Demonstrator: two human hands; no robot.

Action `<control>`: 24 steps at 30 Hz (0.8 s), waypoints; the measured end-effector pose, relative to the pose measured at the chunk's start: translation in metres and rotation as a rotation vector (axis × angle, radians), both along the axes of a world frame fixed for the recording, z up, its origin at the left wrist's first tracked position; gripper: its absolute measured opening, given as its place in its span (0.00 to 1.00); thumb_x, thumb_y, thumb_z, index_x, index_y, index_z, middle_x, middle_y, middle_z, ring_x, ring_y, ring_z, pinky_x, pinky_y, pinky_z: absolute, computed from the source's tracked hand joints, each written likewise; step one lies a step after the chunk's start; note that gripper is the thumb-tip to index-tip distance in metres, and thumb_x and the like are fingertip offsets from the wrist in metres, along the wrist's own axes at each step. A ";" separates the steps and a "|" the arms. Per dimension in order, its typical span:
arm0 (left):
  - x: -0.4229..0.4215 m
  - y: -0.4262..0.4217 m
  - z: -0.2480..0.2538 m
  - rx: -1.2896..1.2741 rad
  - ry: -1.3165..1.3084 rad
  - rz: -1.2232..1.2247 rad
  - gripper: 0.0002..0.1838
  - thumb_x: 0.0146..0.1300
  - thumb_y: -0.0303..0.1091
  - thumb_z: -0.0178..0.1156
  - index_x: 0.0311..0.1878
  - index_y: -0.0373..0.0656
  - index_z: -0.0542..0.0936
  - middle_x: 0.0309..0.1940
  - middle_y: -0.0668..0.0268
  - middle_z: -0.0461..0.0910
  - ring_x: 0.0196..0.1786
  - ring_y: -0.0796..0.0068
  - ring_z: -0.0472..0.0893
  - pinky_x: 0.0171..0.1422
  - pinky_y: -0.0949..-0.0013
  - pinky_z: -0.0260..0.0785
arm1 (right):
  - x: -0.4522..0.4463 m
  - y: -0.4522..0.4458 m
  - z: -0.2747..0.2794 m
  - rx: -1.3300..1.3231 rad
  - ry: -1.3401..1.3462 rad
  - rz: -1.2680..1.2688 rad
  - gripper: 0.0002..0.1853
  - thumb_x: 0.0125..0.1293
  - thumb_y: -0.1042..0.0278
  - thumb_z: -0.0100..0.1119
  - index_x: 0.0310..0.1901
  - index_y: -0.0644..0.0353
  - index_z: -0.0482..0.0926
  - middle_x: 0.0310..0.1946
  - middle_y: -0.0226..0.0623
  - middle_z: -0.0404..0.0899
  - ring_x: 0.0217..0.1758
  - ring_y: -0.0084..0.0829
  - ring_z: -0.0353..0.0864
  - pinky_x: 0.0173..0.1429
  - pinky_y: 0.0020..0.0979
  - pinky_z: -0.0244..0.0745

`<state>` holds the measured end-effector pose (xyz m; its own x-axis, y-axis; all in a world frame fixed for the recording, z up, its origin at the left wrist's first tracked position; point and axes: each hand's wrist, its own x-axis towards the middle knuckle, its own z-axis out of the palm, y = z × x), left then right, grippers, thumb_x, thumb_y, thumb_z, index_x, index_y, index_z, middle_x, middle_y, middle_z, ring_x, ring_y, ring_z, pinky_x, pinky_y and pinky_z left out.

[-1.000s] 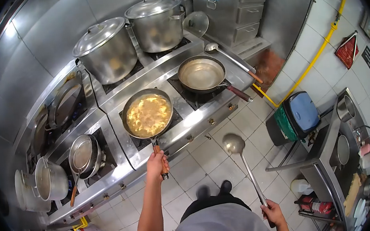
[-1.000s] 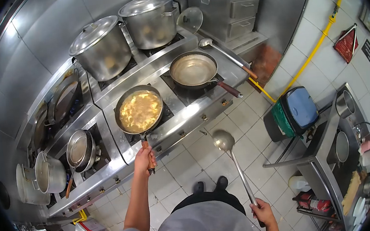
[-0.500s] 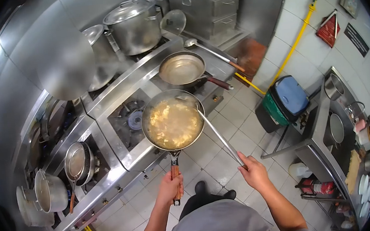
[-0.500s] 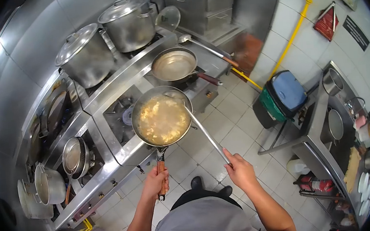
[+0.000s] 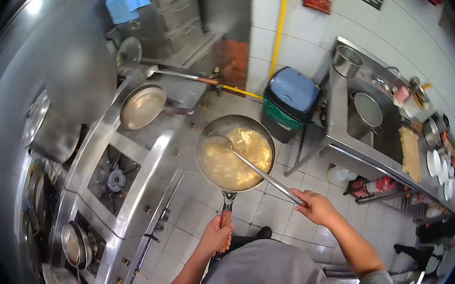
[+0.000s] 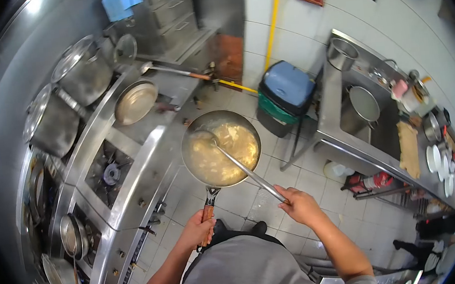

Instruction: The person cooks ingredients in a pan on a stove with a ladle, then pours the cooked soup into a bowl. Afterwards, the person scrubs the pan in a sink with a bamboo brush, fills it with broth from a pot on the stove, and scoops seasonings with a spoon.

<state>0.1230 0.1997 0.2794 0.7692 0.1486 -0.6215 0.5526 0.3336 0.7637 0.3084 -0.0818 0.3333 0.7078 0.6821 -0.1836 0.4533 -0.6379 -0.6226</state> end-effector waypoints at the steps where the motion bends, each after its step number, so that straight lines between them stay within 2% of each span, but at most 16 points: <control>1: 0.011 -0.009 0.000 0.013 -0.016 -0.047 0.10 0.68 0.31 0.57 0.49 0.40 0.69 0.20 0.69 0.71 0.16 0.79 0.70 0.18 0.71 0.65 | 0.002 -0.019 0.011 -0.059 -0.032 -0.007 0.31 0.61 0.67 0.67 0.67 0.47 0.72 0.39 0.41 0.80 0.42 0.42 0.83 0.46 0.40 0.78; 3: 0.032 -0.027 0.002 0.024 -0.032 -0.126 0.08 0.69 0.31 0.57 0.46 0.41 0.69 0.20 0.69 0.71 0.16 0.79 0.70 0.18 0.71 0.65 | 0.003 -0.058 0.023 -0.121 -0.059 -0.045 0.32 0.60 0.67 0.68 0.67 0.46 0.72 0.37 0.39 0.79 0.41 0.41 0.83 0.45 0.39 0.78; 6: 0.064 -0.054 0.008 0.053 -0.028 -0.249 0.08 0.70 0.31 0.56 0.45 0.40 0.69 0.20 0.69 0.71 0.16 0.79 0.70 0.19 0.71 0.65 | 0.000 -0.120 0.039 -0.232 -0.263 -0.030 0.33 0.57 0.70 0.67 0.66 0.41 0.73 0.32 0.35 0.75 0.37 0.38 0.80 0.43 0.38 0.79; 9: 0.090 -0.083 0.017 0.108 -0.023 -0.370 0.08 0.70 0.30 0.56 0.47 0.39 0.70 0.20 0.69 0.71 0.17 0.79 0.70 0.20 0.71 0.64 | -0.007 -0.178 0.068 -0.372 -0.373 -0.052 0.33 0.56 0.71 0.67 0.65 0.41 0.75 0.31 0.34 0.74 0.37 0.37 0.80 0.43 0.38 0.79; 11: 0.106 -0.100 0.020 0.059 -0.020 -0.449 0.12 0.68 0.28 0.56 0.52 0.38 0.70 0.23 0.68 0.71 0.17 0.79 0.71 0.20 0.71 0.66 | -0.011 -0.221 0.082 -0.398 -0.426 -0.093 0.33 0.54 0.73 0.68 0.64 0.40 0.76 0.31 0.33 0.74 0.37 0.37 0.79 0.43 0.38 0.79; 13: 0.122 -0.118 0.029 0.059 -0.007 -0.524 0.12 0.68 0.28 0.56 0.52 0.38 0.70 0.24 0.68 0.71 0.17 0.79 0.71 0.20 0.71 0.67 | -0.021 -0.254 0.104 -0.452 -0.416 -0.215 0.33 0.54 0.73 0.68 0.64 0.41 0.76 0.32 0.33 0.74 0.38 0.37 0.80 0.42 0.38 0.78; 18: 0.162 -0.168 0.045 0.016 -0.029 -0.724 0.12 0.68 0.28 0.56 0.52 0.37 0.70 0.25 0.68 0.71 0.17 0.79 0.71 0.20 0.71 0.68 | -0.048 -0.308 0.116 -0.395 -0.444 -0.576 0.30 0.58 0.73 0.66 0.64 0.50 0.74 0.34 0.40 0.76 0.34 0.48 0.79 0.39 0.44 0.78; 21: 0.189 -0.196 0.051 -0.043 -0.026 -0.842 0.13 0.68 0.28 0.56 0.53 0.38 0.70 0.25 0.68 0.71 0.17 0.80 0.72 0.19 0.72 0.68 | -0.060 -0.324 0.121 -0.510 -0.443 -0.720 0.31 0.59 0.72 0.66 0.66 0.50 0.72 0.34 0.40 0.76 0.35 0.48 0.80 0.40 0.43 0.78; 24: 0.215 -0.227 0.045 -0.075 -0.060 -0.960 0.13 0.68 0.29 0.56 0.53 0.38 0.70 0.25 0.68 0.71 0.17 0.80 0.72 0.19 0.72 0.67 | -0.085 -0.331 0.128 -0.606 -0.331 -0.840 0.30 0.61 0.71 0.64 0.67 0.52 0.71 0.38 0.43 0.79 0.38 0.49 0.82 0.43 0.45 0.78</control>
